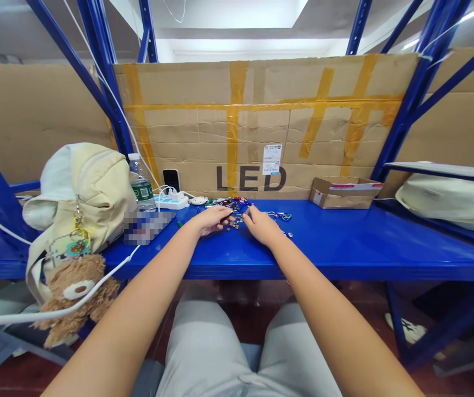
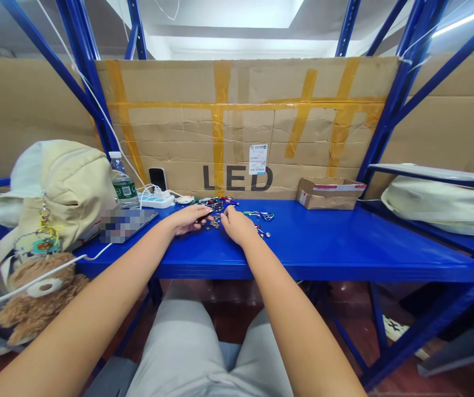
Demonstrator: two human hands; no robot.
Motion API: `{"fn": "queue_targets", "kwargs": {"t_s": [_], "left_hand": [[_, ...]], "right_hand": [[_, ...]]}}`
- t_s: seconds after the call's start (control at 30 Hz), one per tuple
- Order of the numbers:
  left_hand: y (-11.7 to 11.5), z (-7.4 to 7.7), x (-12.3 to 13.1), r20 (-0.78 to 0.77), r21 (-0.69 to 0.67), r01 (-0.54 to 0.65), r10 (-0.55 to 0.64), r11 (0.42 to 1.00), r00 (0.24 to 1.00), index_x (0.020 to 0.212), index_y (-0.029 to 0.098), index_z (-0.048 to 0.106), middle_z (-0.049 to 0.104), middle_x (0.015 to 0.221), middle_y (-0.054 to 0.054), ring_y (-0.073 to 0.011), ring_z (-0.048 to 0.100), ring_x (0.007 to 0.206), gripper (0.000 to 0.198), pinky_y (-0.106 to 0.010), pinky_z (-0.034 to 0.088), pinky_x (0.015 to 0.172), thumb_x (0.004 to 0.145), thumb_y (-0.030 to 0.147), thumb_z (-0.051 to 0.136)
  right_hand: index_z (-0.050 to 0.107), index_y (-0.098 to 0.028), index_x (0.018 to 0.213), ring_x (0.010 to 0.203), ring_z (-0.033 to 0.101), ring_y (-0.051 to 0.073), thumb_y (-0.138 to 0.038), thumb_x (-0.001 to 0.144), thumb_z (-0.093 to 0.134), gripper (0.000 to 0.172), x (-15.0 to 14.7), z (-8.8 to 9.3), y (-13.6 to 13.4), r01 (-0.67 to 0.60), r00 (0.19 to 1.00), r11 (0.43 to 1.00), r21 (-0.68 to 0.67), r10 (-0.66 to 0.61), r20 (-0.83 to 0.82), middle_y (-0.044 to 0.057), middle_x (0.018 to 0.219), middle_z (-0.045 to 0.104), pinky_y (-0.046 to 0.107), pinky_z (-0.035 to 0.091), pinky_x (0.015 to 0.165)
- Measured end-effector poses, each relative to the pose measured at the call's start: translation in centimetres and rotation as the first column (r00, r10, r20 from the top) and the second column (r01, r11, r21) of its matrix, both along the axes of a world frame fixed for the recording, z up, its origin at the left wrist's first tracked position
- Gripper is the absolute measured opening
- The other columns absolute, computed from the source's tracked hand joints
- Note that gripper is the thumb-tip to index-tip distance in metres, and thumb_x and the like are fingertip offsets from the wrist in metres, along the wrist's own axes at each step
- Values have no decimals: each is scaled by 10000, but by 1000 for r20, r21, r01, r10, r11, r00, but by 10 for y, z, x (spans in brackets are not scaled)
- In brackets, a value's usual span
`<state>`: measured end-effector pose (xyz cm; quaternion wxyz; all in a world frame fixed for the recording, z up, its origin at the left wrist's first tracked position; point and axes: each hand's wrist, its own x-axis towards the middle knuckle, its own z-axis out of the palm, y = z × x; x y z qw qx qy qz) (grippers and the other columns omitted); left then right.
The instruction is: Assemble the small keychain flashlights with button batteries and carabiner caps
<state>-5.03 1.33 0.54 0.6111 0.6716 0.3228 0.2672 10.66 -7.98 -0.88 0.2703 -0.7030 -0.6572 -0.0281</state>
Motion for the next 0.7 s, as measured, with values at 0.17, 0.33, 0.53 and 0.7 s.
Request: {"fn": "queue_targets", "kwargs": {"t_s": [0.17, 0.33, 0.53, 0.7], "left_hand": [[17, 14, 15, 79, -184, -178, 195, 967, 978, 871, 123, 562, 637, 834, -88, -81, 577, 619, 81, -153, 434, 481, 886, 129, 482], [43, 27, 39, 196, -40, -322, 324, 946, 926, 1119, 161, 535, 601, 1122, -148, -146, 620, 964, 249, -215, 522, 742, 929, 276, 421], [61, 12, -10, -62, 539, -255, 339, 803, 939, 911, 159, 686, 679, 1057, -82, -215, 581, 1067, 187, -299, 424, 975, 736, 214, 648], [66, 2, -52, -523, 790, 227, 434, 569, 733, 965, 186, 720, 716, 1021, -43, -202, 637, 964, 248, -256, 464, 893, 771, 238, 575]], "right_hand": [[493, -212, 948, 857, 614, 226, -374, 948, 335, 226, 5, 1, 0, 19, 998, 1000, 12, -18, -57, 88, 940, 678, 276, 367, 662], [505, -213, 929, 859, 609, 221, -358, 933, 363, 203, 7, -2, 2, -12, 998, 1000, 6, 12, -60, 80, 916, 679, 270, 363, 658], [536, -212, 909, 822, 603, 209, -330, 910, 388, 190, 8, -1, 0, 14, 1000, 1000, -10, -14, -25, 68, 914, 682, 264, 338, 616], [563, -204, 843, 804, 595, 204, -293, 869, 433, 160, 9, 0, 0, 30, 999, 1000, 5, -30, 24, 58, 879, 680, 265, 336, 613]]}}
